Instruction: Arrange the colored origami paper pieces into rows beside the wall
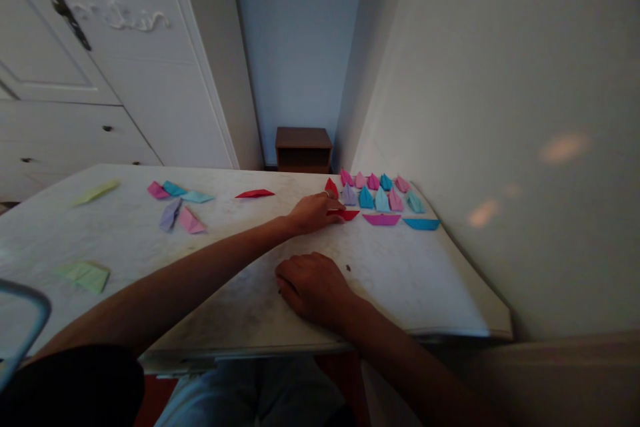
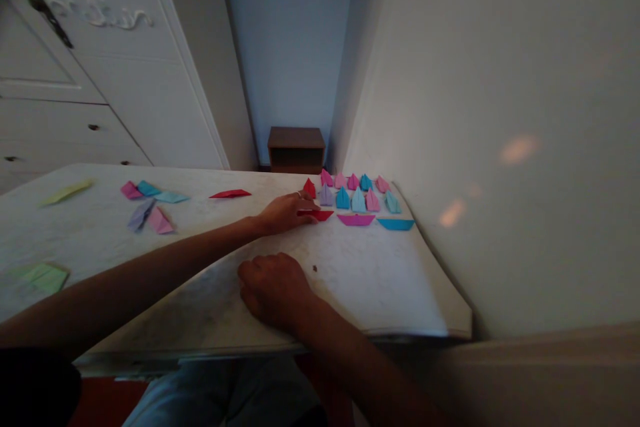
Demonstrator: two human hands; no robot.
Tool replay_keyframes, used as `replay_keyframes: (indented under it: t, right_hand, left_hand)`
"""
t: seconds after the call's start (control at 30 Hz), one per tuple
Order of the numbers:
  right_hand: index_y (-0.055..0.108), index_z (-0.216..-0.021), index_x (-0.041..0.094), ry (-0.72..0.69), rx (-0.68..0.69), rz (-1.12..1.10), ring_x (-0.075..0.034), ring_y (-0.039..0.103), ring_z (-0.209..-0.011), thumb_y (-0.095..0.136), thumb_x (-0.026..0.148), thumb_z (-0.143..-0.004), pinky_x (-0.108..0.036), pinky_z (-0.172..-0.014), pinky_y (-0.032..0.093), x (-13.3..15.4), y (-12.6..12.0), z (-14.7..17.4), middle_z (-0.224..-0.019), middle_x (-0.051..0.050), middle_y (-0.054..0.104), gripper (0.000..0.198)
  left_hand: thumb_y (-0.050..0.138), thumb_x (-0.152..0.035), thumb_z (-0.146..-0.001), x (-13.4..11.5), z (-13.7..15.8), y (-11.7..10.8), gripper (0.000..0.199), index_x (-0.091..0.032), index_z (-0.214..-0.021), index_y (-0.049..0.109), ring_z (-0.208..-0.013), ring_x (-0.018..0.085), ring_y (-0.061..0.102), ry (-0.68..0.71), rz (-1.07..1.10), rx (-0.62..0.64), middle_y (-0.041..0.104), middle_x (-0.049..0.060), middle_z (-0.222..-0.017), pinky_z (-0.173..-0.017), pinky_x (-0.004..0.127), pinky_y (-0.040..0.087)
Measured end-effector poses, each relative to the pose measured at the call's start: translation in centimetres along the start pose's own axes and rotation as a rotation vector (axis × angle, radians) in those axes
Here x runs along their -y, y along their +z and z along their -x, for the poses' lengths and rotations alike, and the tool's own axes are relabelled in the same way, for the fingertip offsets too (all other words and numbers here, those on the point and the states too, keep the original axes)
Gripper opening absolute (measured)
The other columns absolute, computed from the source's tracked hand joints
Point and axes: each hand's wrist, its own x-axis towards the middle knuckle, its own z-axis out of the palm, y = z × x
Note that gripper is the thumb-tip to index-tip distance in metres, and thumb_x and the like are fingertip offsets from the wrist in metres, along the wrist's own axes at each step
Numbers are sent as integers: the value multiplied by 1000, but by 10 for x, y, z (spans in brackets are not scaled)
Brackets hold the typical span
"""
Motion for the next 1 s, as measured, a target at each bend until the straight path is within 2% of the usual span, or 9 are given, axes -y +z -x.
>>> replay_keyframes:
  t: [0.23,0.43,0.5,0.57,0.67,0.73,0.87,1.0]
  right_hand:
    - [62,-91,16,9,8,-10,-18,59,-77,52,25,-93,-30,-71,36,1,0,-1,-86,-6,67,14]
    - [62,-92,17,15,-4,-26,-18,59,-78,52,25,-93,-31,-71,36,0,0,1,-86,-5,68,13]
    - [63,-93,17,16,-2,-36,-18,60,-78,52,25,-93,-31,-71,36,0,0,0,-88,-5,68,13]
    - [63,-93,17,17,-5,-46,-18,60,-78,53,25,-93,-30,-72,37,-2,0,0,-89,-5,69,13]
    - [64,-92,17,14,-11,-63,-18,60,-79,54,24,-92,-30,-72,37,-3,0,-2,-90,-5,69,13]
    - [64,-92,17,13,-14,-78,-18,60,-79,54,23,-91,-30,-73,37,-3,0,-2,-90,-4,70,12]
    - [65,-93,17,27,-13,-113,-18,62,-80,54,22,-91,-30,-73,39,-3,1,0,-90,-5,70,12]
    - [65,-95,18,34,-46,-178,-18,63,-81,54,21,-89,-29,-74,40,-4,3,1,-90,-4,70,12]
  left_hand:
    - [59,-39,-87,4,2,2,33,-21,-113,70,-101,24,62,43,-23,-6,66,9,-113,-86,34,48]
    - [64,-40,-84,4,3,5,40,-19,-119,66,-110,25,59,42,50,-60,63,11,-121,-95,36,46]
    - [66,-37,-84,3,7,2,41,-16,-119,66,-104,22,61,49,98,-99,63,12,-119,-92,34,47]
    - [67,-35,-83,2,14,-3,40,-15,-117,65,-89,17,63,41,142,-139,62,12,-118,-83,30,50]
    - [66,-36,-84,0,31,-16,37,-14,-114,66,-63,9,56,13,196,-182,61,11,-116,-69,27,50]
    - [64,-34,-85,-1,47,-26,32,-15,-111,66,-57,6,51,-7,227,-208,61,10,-113,-63,25,48]
    - [62,-29,-85,-9,87,-46,24,-15,-102,68,-58,7,52,-84,294,-265,64,7,-103,-60,23,46]
    - [58,-31,-87,-19,142,-59,22,-14,-97,69,-61,9,54,-193,341,-279,67,4,-86,-58,21,44]
